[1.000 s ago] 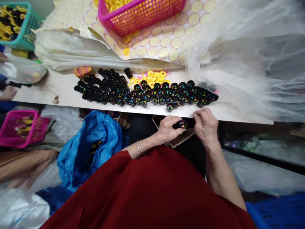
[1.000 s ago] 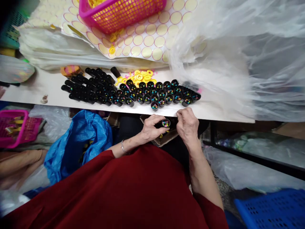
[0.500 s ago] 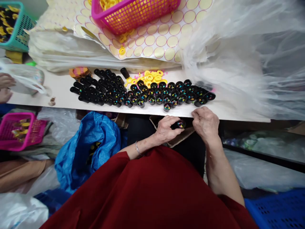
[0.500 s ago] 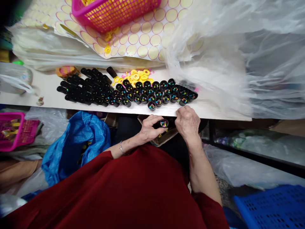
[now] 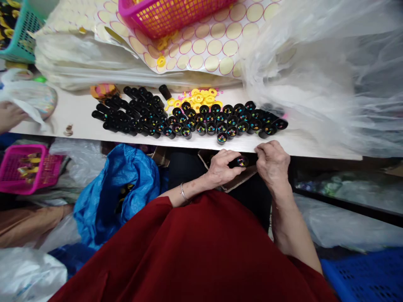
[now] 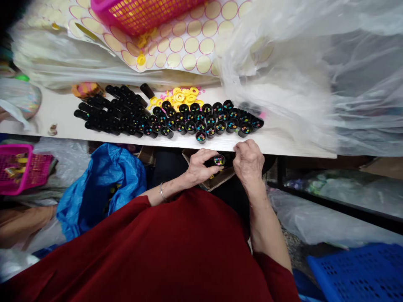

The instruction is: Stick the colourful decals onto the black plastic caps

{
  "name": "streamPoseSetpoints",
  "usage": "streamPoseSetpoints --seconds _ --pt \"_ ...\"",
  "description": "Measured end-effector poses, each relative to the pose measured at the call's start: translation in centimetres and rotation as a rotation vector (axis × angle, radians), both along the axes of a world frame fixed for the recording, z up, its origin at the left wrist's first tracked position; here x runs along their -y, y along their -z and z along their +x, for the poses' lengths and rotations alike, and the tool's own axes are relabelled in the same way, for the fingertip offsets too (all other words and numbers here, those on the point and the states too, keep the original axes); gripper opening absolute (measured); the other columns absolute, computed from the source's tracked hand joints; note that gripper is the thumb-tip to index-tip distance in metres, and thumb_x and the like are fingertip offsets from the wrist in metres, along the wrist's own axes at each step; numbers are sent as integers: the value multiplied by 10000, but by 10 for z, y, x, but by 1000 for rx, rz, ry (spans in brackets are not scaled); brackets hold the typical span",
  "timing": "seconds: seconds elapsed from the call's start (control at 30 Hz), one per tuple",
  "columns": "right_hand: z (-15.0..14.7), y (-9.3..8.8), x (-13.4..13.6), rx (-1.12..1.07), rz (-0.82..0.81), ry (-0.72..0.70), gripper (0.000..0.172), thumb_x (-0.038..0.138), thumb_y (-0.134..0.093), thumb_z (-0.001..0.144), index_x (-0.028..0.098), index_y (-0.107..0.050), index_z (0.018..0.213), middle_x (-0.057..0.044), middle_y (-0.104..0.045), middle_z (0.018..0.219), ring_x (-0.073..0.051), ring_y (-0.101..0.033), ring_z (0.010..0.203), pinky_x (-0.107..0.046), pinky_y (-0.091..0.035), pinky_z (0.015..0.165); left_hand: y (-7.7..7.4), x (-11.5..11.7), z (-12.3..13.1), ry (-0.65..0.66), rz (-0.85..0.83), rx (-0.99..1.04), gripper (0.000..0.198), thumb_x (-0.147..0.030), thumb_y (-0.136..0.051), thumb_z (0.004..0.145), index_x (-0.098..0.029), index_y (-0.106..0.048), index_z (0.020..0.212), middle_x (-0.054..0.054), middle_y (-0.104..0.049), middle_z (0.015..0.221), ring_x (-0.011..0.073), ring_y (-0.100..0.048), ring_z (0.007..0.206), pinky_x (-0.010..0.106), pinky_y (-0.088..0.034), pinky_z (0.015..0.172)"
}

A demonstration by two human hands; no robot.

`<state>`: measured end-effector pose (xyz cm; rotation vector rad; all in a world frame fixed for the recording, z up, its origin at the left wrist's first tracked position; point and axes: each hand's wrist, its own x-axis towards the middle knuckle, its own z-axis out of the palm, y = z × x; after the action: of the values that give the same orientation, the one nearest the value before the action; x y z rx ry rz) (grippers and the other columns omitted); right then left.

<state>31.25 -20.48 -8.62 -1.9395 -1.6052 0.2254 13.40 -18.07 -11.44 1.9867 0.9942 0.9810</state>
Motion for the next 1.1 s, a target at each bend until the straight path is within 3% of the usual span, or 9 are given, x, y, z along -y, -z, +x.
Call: streamPoseSetpoints --seconds 0.13,0.3,0.83,1.1 --pt "-8 -17 13 -133 154 -137 116 232 -579 908 230 -651 817 -33 -619 797 -177 -603 724 -325 -501 682 -3 0 -1 13 61 0 245 -278 -768 746 -167 -727 960 46 -741 877 173 -632 799 338 -529 780" --pt "-20 -34 31 -204 161 -252 100 220 -614 917 234 -669 834 -18 -634 778 -157 -615 684 -306 -504 633 -3 1 -3 66 85 -95 217 -287 -698 806 -184 -714 996 47 -739 916 180 -634 834 352 -520 798" --pt "-28 -28 30 -48 170 -349 108 172 -588 936 216 -667 876 -35 -653 820 -150 -620 700 -275 -512 624 -5 2 -5 71 185 -145 158 -268 -655 812 -177 -686 937 45 -730 887 178 -627 805 331 -513 767" --pt "-31 -33 31 93 154 -376 204 142 -523 930 219 -700 864 -56 -646 795 -184 -612 754 -314 -525 706 -3 0 -5 116 205 -75 158 -202 -601 793 -168 -692 917 58 -717 858 190 -611 810 351 -506 778"
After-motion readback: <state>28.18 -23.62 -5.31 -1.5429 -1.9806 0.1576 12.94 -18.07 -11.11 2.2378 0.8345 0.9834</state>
